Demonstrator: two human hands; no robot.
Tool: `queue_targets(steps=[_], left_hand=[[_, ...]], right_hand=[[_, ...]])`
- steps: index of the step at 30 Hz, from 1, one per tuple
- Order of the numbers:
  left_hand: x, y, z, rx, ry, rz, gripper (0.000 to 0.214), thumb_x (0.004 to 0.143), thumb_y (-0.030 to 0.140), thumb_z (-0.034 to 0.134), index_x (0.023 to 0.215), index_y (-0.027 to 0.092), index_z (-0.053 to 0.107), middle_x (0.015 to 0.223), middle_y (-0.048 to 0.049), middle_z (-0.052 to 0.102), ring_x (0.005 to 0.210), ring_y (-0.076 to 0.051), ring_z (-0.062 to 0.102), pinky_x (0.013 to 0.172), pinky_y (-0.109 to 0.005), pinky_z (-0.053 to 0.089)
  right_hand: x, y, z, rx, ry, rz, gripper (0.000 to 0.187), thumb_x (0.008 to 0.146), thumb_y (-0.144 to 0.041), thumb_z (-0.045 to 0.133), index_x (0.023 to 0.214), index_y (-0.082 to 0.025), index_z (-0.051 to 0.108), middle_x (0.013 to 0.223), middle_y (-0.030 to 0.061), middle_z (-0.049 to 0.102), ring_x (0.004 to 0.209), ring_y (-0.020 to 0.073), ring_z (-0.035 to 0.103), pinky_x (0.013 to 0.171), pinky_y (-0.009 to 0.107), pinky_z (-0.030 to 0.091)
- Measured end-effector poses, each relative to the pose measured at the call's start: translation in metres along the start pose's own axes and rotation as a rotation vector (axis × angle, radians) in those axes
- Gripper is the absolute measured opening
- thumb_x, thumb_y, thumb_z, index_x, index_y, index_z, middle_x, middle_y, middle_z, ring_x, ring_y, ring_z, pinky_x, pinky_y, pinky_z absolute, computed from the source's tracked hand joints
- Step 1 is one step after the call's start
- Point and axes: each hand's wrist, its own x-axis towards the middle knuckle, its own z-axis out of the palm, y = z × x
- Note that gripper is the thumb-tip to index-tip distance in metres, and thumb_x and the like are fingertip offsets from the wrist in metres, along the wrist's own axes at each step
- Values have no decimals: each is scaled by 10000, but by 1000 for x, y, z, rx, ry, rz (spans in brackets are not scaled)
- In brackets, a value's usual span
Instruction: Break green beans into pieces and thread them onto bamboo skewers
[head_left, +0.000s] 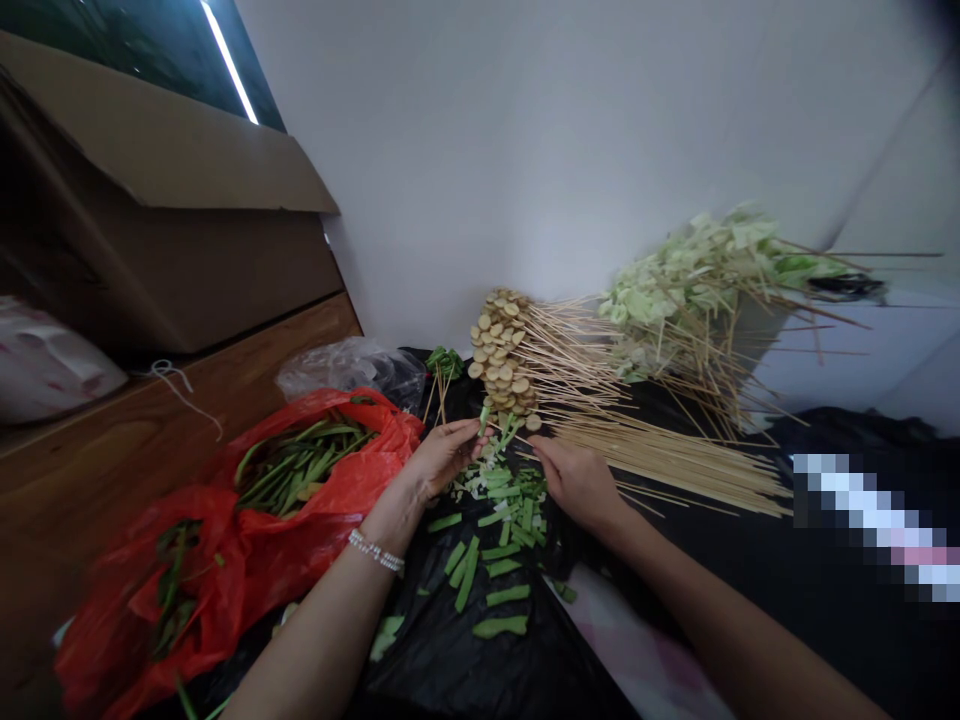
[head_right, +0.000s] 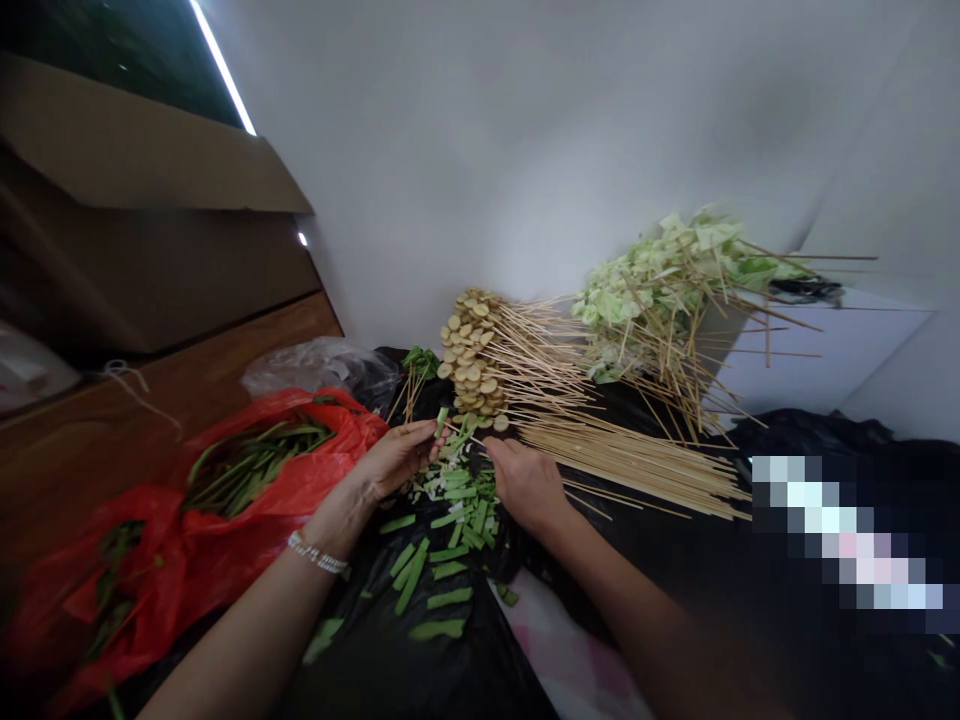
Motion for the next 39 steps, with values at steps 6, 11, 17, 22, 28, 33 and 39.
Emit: queue_targets(steps=[6, 11, 17, 22, 28, 33, 39], left_hand=[[0, 0, 1, 62, 49, 56, 146, 693, 160, 765, 813, 89, 722, 766, -63, 710, 600, -62, 596, 566, -148, 477], [1, -1, 0, 97, 73, 69, 208, 628, 166, 811, 803, 88, 731, 734, -53, 709, 590, -51, 585, 568, -135, 465], [3, -3, -2, 22, -10, -1, 85, 726, 123, 731, 795, 75, 718, 738, -50, 693, 576, -52, 587, 546, -137, 473], [4, -5, -3, 15, -24, -41, 69, 789, 86, 656, 818, 57, 711, 757, -63, 686, 578, -51, 588, 548, -130, 476], [2, -7, -1, -4, -49, -61, 55, 786, 80, 658, 805, 59, 705, 752, -62, 681, 567, -51, 580, 531, -129, 466], [0, -10, 1, -4, -76, -83, 77, 728, 95, 723, 798, 73, 700, 739, -53, 677, 576, -55, 577, 542, -139, 458], [2, -13, 1, 27, -49, -41, 135, 685, 130, 768, 796, 86, 705, 651, -20, 644, 567, -50, 562, 540, -141, 432]], right_hand=[[1, -3, -6, -68, -53, 2, 294, 929, -219, 396, 1109, -236, 628, 898, 39, 701, 717, 159, 634, 604, 240, 393], [1, -5, -9, -100, -92, -16, 308, 926, -201, 386, 1129, -233, 616, 881, 41, 689, 722, 163, 631, 594, 246, 384], [1, -7, -8, -69, -96, 8, 303, 922, -164, 373, 1093, -211, 619, 889, 49, 685, 778, 164, 633, 649, 242, 398], [0, -5, -6, -54, -95, -3, 290, 922, -161, 381, 1065, -199, 630, 899, 50, 686, 783, 163, 633, 667, 246, 403], [-3, -4, -3, -36, -40, -34, 274, 924, -165, 388, 1031, -187, 638, 895, 55, 684, 786, 163, 628, 685, 248, 402], [-1, -6, -4, -14, -78, -23, 264, 927, -151, 373, 981, -181, 629, 842, 47, 676, 764, 153, 618, 670, 240, 389], [-1, -5, 0, 10, -50, -24, 274, 949, -192, 363, 986, -185, 635, 873, 55, 684, 805, 153, 625, 710, 234, 402]])
